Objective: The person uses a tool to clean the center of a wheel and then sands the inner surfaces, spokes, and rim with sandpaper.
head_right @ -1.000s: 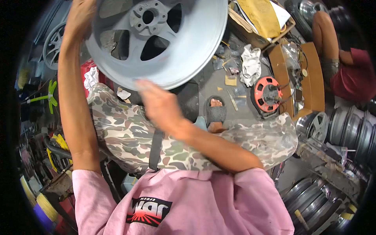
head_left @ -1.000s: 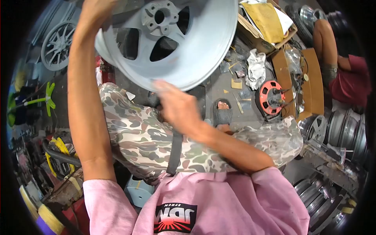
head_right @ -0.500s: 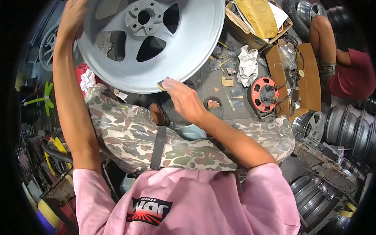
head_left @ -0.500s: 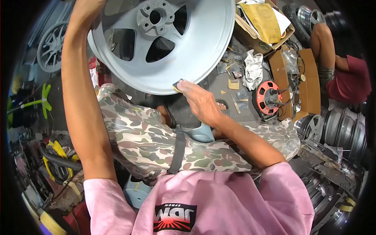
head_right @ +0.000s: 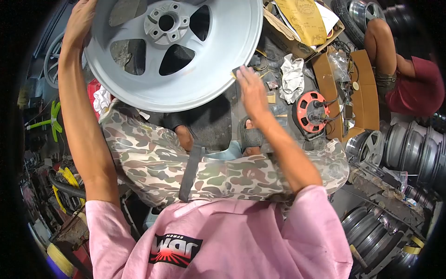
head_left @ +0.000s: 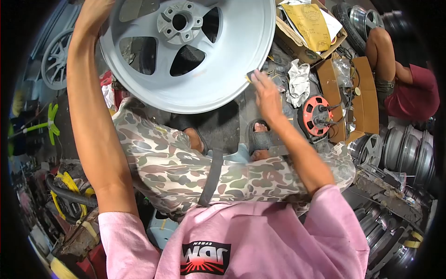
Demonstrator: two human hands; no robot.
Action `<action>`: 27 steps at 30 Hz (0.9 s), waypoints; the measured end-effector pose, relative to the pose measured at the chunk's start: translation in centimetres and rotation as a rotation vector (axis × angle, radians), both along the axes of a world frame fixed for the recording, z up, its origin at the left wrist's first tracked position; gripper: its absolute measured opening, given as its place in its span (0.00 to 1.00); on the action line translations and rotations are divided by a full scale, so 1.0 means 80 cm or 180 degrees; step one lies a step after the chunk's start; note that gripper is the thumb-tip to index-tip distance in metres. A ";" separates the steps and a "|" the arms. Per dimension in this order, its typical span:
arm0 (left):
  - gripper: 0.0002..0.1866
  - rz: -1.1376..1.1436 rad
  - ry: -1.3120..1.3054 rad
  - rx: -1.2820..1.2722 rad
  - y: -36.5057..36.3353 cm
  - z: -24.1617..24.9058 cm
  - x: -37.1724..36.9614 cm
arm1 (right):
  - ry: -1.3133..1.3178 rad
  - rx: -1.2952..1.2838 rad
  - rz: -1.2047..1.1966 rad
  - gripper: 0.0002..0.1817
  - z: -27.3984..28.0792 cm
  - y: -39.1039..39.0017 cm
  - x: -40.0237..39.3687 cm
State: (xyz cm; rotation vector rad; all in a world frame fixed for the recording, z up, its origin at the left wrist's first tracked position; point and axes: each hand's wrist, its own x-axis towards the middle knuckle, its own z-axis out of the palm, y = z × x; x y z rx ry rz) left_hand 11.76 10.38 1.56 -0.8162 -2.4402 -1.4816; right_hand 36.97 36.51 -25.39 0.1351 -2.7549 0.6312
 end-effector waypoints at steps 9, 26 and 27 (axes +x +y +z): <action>0.20 -0.0226 -0.0042 0.0090 0.004 0.000 0.000 | -0.0174 0.0748 0.1126 0.23 -0.005 0.068 -0.046; 0.17 -0.0378 0.0444 -0.0076 0.009 0.001 0.010 | 0.0550 0.1441 0.0273 0.07 -0.005 0.029 -0.059; 0.17 -0.0380 0.0343 -0.0168 0.012 0.011 0.022 | 0.0404 0.1394 0.0219 0.06 -0.001 0.039 -0.078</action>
